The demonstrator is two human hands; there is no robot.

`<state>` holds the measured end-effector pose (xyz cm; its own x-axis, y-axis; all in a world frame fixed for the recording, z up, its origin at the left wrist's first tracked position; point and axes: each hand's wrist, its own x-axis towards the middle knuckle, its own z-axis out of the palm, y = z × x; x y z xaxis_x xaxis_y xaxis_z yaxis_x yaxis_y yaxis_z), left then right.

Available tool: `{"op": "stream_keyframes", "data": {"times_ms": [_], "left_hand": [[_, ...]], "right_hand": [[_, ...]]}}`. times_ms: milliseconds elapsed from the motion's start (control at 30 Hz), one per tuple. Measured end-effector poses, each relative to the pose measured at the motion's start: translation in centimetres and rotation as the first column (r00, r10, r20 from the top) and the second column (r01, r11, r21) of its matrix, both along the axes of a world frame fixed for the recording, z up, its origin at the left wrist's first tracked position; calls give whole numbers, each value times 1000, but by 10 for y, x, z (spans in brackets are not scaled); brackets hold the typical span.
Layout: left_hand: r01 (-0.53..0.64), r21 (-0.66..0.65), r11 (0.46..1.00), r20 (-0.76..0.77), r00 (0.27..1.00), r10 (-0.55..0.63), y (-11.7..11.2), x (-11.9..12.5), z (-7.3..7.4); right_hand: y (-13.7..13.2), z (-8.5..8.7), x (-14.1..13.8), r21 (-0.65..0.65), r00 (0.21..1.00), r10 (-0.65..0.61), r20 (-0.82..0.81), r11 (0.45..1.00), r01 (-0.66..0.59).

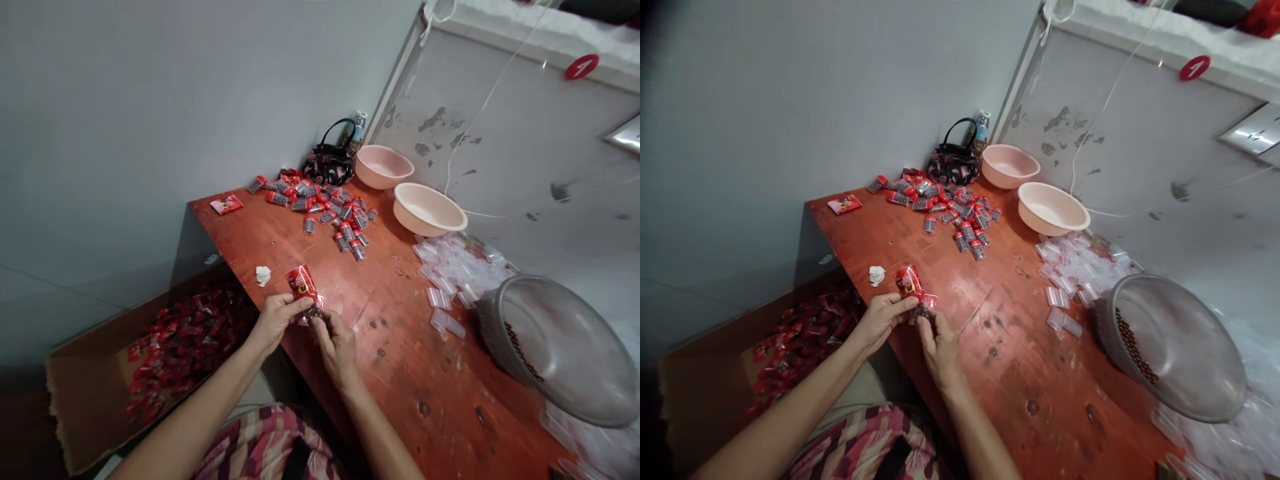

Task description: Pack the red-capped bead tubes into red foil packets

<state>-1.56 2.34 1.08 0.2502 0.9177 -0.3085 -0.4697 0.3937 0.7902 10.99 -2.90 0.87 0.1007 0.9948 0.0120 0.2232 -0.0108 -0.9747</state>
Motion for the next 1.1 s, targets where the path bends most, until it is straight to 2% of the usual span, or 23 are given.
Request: {"op": "stream_keyframes", "data": {"times_ms": [67,167,267,333,400,500,567,633,700,800,867,933,1000,1100], "left_hand": [[8,-16,1000,54,999,-7,-1,0,1],[86,-23,996,135,987,-82,-1,-1,3],[118,-51,992,137,985,-110,-1,-1,2],[83,-70,994,123,990,-74,-1,0,2],[20,-66,998,117,993,-12,-3,3,2],[17,-34,999,153,988,-12,-6,4,4],[115,-8,993,186,976,-112,-7,2,5],[199,9,980,196,961,-197,-7,-1,5],[206,2,979,172,964,-203,-6,-3,4],[99,-48,994,93,991,-94,-6,-2,1],[19,-52,998,38,999,-17,-7,1,0],[-19,-15,1000,10,1000,19,-11,4,-2],[-16,16,1000,16,1000,16,-15,6,-2],[3,6,1000,35,999,-3,-20,7,-2]], "right_hand": [[1,-2,0,-60,995,34,-93,997,-39],[2,-5,1,-123,971,60,-231,988,-90],[1,-3,2,-63,991,35,-129,997,-43],[0,1,2,14,1000,-3,-5,1000,3],[-1,2,2,20,1000,-15,-2,1000,15],[1,-1,1,-101,972,24,-233,994,-49],[2,-4,1,-155,926,38,-375,982,-104],[1,-5,1,-173,902,32,-431,978,-117],[-1,-2,0,-160,925,9,-379,984,-75],[-5,5,0,-52,988,-43,-149,998,36],[-5,6,-1,-27,993,-63,-104,998,61],[-1,3,-2,-94,969,-62,-238,995,41],[3,-1,-3,-160,906,-82,-414,987,16],[6,-6,-6,-158,849,-113,-516,987,35]]}}
